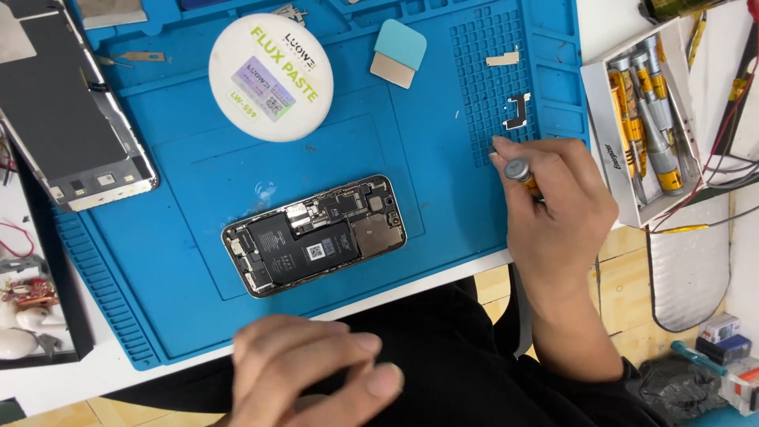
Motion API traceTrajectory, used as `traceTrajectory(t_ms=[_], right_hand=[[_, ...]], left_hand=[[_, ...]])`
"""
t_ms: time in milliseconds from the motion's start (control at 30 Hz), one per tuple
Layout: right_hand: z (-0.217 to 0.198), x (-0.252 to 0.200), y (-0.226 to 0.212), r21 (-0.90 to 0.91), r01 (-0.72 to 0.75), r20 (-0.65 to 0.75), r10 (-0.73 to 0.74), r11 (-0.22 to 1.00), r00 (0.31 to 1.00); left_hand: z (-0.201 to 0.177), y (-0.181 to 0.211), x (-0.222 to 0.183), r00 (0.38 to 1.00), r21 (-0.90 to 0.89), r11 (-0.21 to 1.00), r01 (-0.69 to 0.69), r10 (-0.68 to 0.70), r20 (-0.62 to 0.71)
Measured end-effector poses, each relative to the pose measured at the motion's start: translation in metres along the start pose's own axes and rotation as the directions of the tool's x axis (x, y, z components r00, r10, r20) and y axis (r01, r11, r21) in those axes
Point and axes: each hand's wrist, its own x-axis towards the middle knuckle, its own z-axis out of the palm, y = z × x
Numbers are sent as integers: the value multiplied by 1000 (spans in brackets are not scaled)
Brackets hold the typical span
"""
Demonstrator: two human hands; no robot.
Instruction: Connecting a replacement screen to a smartphone motherboard and testing the device with a charging cable.
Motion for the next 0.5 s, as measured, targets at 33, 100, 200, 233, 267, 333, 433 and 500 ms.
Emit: traceTrajectory(t_ms=[33, 100, 200, 233, 267, 333, 433, 500], right_hand=[[0, 0, -1, -10, 0, 1, 0, 1000, 1000], [0, 0, -3, -44, -29, 25, 30, 999, 999], [1, 1, -5, -18, -31, 27, 31, 999, 999], [1, 1, -2, -26, -28, 28, 29, 999, 999], [2, -1, 0, -58, -20, 15, 21, 998, 1000], [1, -2, 1, -94, -10, 0, 10, 995, 1000], [-5, 0, -1, -82, -22, -58, 18, 996, 998], [-13, -1, -2, 19, -113, -51, 114, 993, 992]], left_hand=[[-7, -21, -2, 1000, -10, 1000, -1, 1, 0], [-19, -63, -8, 979, 197, 959, -202, 192, 70], [-45, -105, -25, 968, 349, 903, -250, 225, 111], [-49, -109, -22, 968, 342, 906, -249, 226, 106], [-54, -112, -20, 967, 367, 896, -252, 216, 136], [-59, -113, -19, 964, 389, 885, -257, 208, 163], [-56, -105, -18, 986, 453, 878, -151, 99, 137], [-52, -102, -17, 988, 493, 861, -126, 65, 141]])
